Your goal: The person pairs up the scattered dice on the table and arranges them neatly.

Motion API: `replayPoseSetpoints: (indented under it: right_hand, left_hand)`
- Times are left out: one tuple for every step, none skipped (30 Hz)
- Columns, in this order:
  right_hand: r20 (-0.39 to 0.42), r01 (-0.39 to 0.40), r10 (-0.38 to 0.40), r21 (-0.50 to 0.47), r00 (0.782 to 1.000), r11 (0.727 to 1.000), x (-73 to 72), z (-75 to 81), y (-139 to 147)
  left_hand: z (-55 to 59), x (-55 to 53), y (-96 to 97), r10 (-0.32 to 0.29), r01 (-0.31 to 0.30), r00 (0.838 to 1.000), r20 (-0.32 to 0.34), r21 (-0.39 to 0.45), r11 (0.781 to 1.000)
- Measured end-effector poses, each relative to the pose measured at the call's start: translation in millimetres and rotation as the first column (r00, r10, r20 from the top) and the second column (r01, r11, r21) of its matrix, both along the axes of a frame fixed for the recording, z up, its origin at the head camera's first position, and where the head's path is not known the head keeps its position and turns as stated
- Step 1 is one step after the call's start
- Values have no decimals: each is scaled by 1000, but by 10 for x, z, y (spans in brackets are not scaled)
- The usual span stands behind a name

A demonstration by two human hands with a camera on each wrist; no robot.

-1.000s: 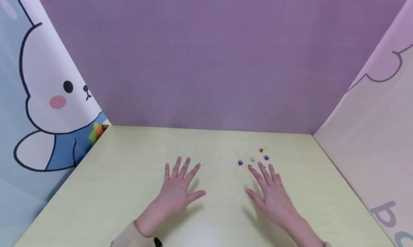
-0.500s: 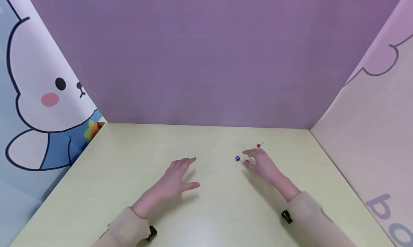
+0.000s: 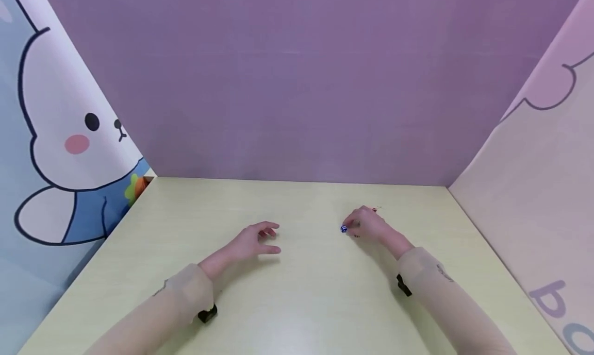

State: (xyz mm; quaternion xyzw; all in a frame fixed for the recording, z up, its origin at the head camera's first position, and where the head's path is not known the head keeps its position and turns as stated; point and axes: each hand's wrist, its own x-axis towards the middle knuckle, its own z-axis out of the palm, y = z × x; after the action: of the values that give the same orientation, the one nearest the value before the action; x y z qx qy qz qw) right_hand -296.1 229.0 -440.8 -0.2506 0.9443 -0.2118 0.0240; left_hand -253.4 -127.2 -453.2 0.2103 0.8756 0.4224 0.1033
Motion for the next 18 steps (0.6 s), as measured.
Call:
replayPoseSetpoints:
  right_hand:
    - [-13, -16, 16, 10, 1000, 1000, -14, -3, -13]
    - [-23, -24, 24, 18, 999, 1000, -20, -3, -29]
    - [-38, -29, 30, 28, 999, 999, -26, -4, -48]
    - [-53, -35, 37, 37, 998, 999, -28, -15, -64]
    - [-77, -47, 51, 51, 996, 998, -30, -28, -82]
    - [-93, -59, 65, 59, 994, 997, -31, -40, -103]
    - [-113, -76, 83, 66, 990, 995, -32, -51, -126]
    - [-122, -93, 100, 64, 987, 994, -29, -60, -153]
    - [-133, -111, 119, 63, 984, 992, -30, -73, -183]
    - [-143, -132, 139, 61, 980, 989, -30, -84, -213]
    - [-145, -146, 152, 53, 978, 988, -25, -90, -248]
    - [-140, -157, 161, 43, 977, 987, -19, -93, -285]
    - [-132, -162, 165, 33, 977, 986, -12, -94, -323]
    - [-116, -159, 161, 23, 980, 987, -2, -94, -363]
    - [-106, -162, 163, 20, 981, 987, 6, -92, -403]
    - [-90, -160, 160, 12, 983, 987, 19, -89, -445]
    - [-73, -155, 155, 3, 985, 988, 33, -86, -490]
    - [-56, -150, 149, -4, 987, 989, 46, -82, -535]
  left_hand:
    - [-11, -23, -12, -5, 5, 1000, 0, 7, 1000]
    - [-20, -42, -22, -9, 9, 1000, 3, 15, 1000]
    - [-32, -59, -31, -14, 14, 1000, 8, 22, 1000]
    - [-48, -73, -36, -21, 20, 1000, 8, 23, 1000]
    - [-71, -89, -42, -33, 33, 999, 1, 23, 999]
    - [-89, -102, -44, -37, 37, 999, 2, 24, 999]
    - [-107, -113, -45, -41, 41, 999, -1, 22, 999]
    - [-121, -122, -46, -41, 41, 999, -2, 20, 999]
    - [-134, -128, -45, -40, 40, 999, 0, 19, 999]
    - [-146, -133, -42, -38, 38, 999, -3, 16, 999]
    - [-155, -139, -37, -34, 34, 999, -7, 15, 999]
    - [-158, -141, -28, -23, 23, 1000, -5, 18, 1000]
    - [-164, -145, -18, -19, 19, 1000, -7, 22, 1000]
    - [-171, -149, -8, -17, 17, 1000, -10, 24, 1000]
    - [-178, -153, 4, -14, 15, 1000, -12, 25, 1000]
    - [-193, -160, 14, -15, 16, 1000, -19, 28, 999]
    - [-196, -162, 26, -13, 13, 1000, -19, 32, 999]
    - [-198, -161, 37, -11, 12, 1000, -23, 36, 999]
